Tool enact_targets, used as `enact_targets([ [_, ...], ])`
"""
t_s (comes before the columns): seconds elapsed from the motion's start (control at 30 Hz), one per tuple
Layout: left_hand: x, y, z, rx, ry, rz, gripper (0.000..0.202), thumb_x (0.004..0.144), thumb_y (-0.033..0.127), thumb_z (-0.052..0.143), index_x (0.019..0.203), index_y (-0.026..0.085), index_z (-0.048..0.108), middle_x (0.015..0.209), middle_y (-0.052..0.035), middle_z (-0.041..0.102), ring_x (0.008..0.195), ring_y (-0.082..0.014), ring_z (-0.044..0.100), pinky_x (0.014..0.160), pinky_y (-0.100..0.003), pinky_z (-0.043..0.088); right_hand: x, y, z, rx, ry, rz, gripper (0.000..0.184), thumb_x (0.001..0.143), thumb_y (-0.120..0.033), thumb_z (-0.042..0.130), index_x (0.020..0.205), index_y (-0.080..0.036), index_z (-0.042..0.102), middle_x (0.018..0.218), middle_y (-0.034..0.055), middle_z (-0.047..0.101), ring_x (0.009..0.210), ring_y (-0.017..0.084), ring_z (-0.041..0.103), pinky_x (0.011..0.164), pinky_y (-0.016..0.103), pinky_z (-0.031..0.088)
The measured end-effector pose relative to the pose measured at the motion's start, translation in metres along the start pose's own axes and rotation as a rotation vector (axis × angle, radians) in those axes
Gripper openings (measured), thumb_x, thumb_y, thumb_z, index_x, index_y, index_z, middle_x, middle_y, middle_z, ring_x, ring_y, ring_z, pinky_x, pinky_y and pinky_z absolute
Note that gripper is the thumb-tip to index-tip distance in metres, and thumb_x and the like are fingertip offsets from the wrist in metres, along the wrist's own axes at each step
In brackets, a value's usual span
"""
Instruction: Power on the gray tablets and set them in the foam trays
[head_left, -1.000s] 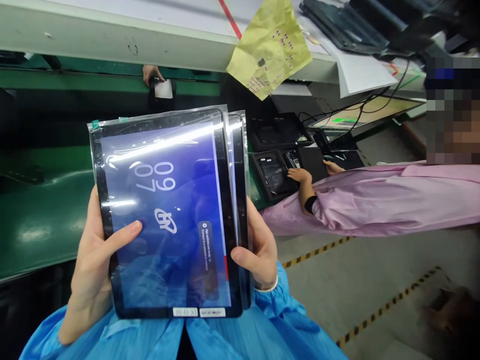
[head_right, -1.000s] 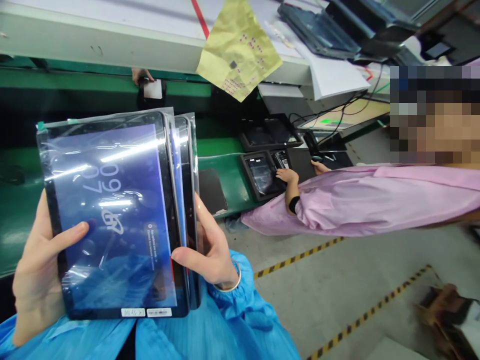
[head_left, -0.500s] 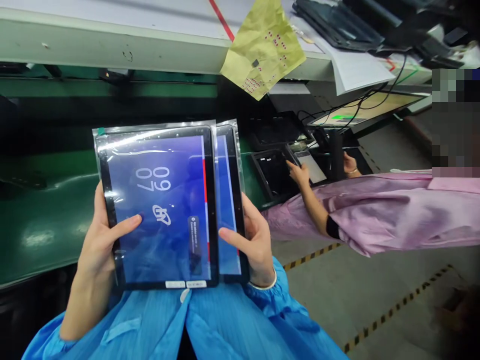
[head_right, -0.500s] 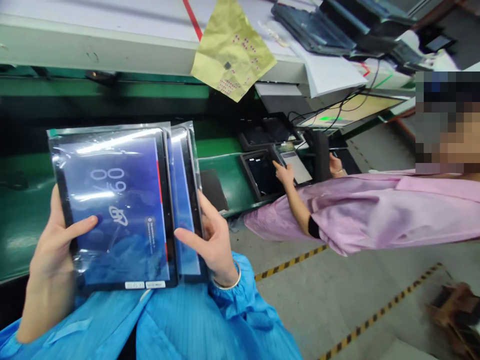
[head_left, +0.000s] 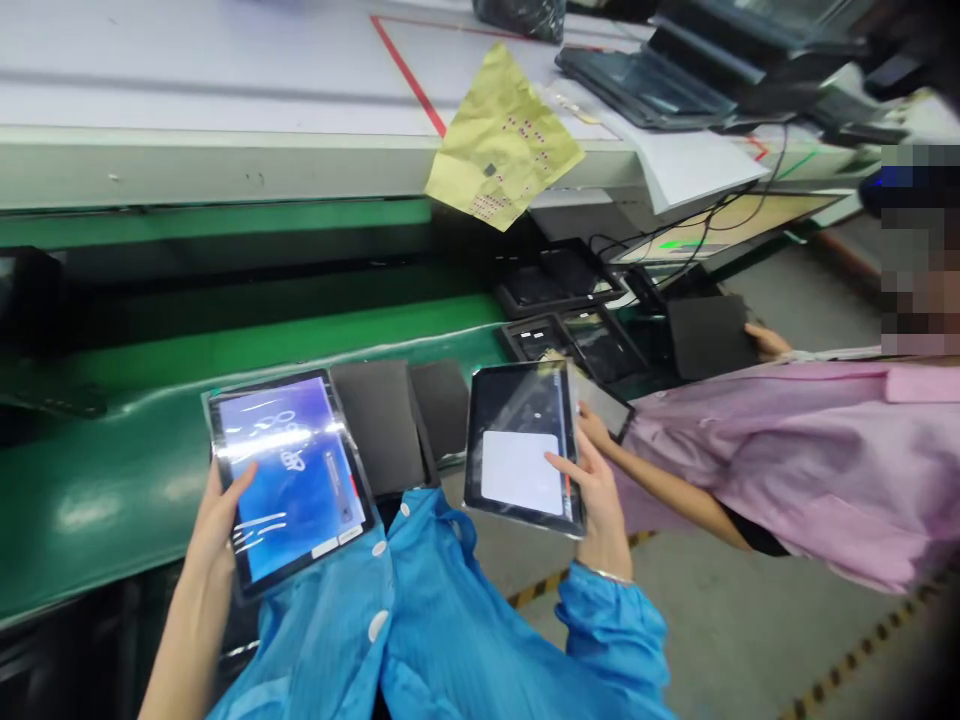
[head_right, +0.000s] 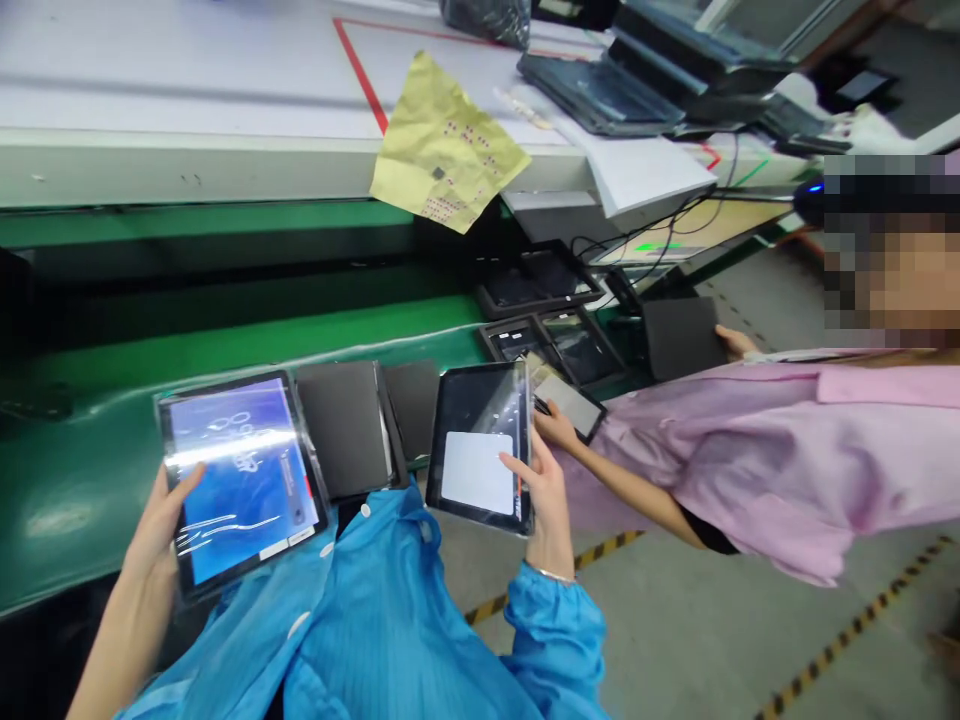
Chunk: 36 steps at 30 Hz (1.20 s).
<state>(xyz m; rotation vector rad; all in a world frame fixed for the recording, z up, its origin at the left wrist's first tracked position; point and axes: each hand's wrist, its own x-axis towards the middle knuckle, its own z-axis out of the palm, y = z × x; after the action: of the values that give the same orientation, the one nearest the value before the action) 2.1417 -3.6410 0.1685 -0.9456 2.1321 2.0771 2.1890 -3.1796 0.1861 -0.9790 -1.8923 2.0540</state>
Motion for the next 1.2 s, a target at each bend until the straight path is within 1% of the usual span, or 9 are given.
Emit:
enact_targets([
  [0.17,0.026,-0.003,0.088,0.066,-0.251,0.045,0.073,0.06,0.054,0.087,0.122,0.022,0.064,0.108,-0.0083,0.076,0.095,-0.0291,0.075,0.083,-0.04,0.063,0.065,0.023,0.01,-0.037,-0.243,0.039,0.079,0.051,-0.03,0.092,0.128,-0.026,0.075,0.13,0.0042,0.077,0.128,0.036,0.068,0.11,0.047,0.054],
  [0.27,0.04,-0.013,0.114,0.131,-0.259,0.136,0.068,0.059,0.06,0.085,0.113,0.023,0.067,0.115,-0.0083,0.071,0.112,-0.0322,0.068,0.101,-0.046,0.056,0.105,0.037,0.024,-0.047,-0.29,0.013,0.072,0.045,-0.028,0.091,0.116,-0.026,0.08,0.128,0.0032,0.078,0.136,0.037,0.061,0.117,0.047,0.047],
  [0.4,0.047,-0.029,0.11,0.239,-0.126,0.209,0.064,0.053,0.066,0.086,0.099,0.026,0.067,0.124,-0.0078,0.058,0.134,-0.0364,0.049,0.115,-0.047,0.042,0.137,0.062,0.045,-0.077,-0.359,-0.001,0.064,0.057,-0.039,0.089,0.119,-0.026,0.078,0.126,0.0043,0.079,0.134,0.035,0.062,0.115,0.049,0.048],
  [0.57,0.039,-0.028,0.099,0.303,-0.169,0.175,0.059,0.063,0.07,0.078,0.097,0.024,0.062,0.094,-0.0019,0.063,0.095,-0.0278,0.063,0.088,-0.041,0.053,0.155,0.094,0.065,-0.202,-0.386,0.011,0.039,0.095,-0.046,0.072,0.122,-0.018,0.071,0.127,0.0102,0.074,0.118,0.026,0.07,0.107,0.052,0.053],
  [0.7,0.035,-0.024,0.1,0.337,-0.174,0.179,0.058,0.065,0.068,0.079,0.1,0.024,0.063,0.096,-0.0021,0.065,0.099,-0.0277,0.064,0.089,-0.038,0.053,0.163,0.098,0.065,-0.327,-0.309,-0.047,0.033,0.096,-0.043,0.071,0.118,-0.018,0.07,0.134,0.0099,0.068,0.127,0.028,0.062,0.112,0.056,0.048],
  [0.87,0.035,-0.021,0.104,0.354,-0.137,0.184,0.072,0.062,0.069,0.08,0.117,0.026,0.063,0.121,-0.0086,0.064,0.123,-0.0337,0.06,0.104,-0.046,0.05,0.136,0.087,0.075,-0.362,-0.192,-0.176,0.034,0.087,-0.05,0.074,0.104,-0.021,0.078,0.145,0.0139,0.062,0.147,0.035,0.044,0.127,0.059,0.026],
  [0.97,0.026,-0.008,0.113,0.314,-0.21,0.187,0.067,0.068,0.064,0.079,0.121,0.027,0.061,0.128,-0.0084,0.067,0.127,-0.0315,0.062,0.107,-0.043,0.051,0.087,0.089,0.104,-0.297,-0.265,-0.201,0.05,0.084,-0.066,0.069,0.11,-0.025,0.08,0.133,0.0131,0.071,0.134,0.034,0.059,0.123,0.052,0.038],
  [1.07,0.008,0.009,0.13,0.183,-0.27,0.098,0.067,0.073,0.062,0.08,0.126,0.028,0.057,0.123,-0.0079,0.072,0.116,-0.0315,0.07,0.094,-0.041,0.06,0.041,0.094,0.131,-0.222,-0.361,-0.161,0.068,0.085,-0.078,0.059,0.126,-0.026,0.075,0.125,0.0111,0.077,0.117,0.03,0.071,0.107,0.048,0.055],
  [1.2,-0.016,0.014,0.171,0.031,-0.471,0.021,0.077,0.083,0.06,0.073,0.145,0.03,0.038,0.122,-0.0106,0.074,0.099,-0.033,0.078,0.077,-0.045,0.067,0.031,0.085,0.124,-0.184,-0.32,-0.108,0.075,0.085,-0.078,0.06,0.137,-0.026,0.068,0.139,0.0113,0.071,0.128,0.03,0.066,0.111,0.046,0.053],
])
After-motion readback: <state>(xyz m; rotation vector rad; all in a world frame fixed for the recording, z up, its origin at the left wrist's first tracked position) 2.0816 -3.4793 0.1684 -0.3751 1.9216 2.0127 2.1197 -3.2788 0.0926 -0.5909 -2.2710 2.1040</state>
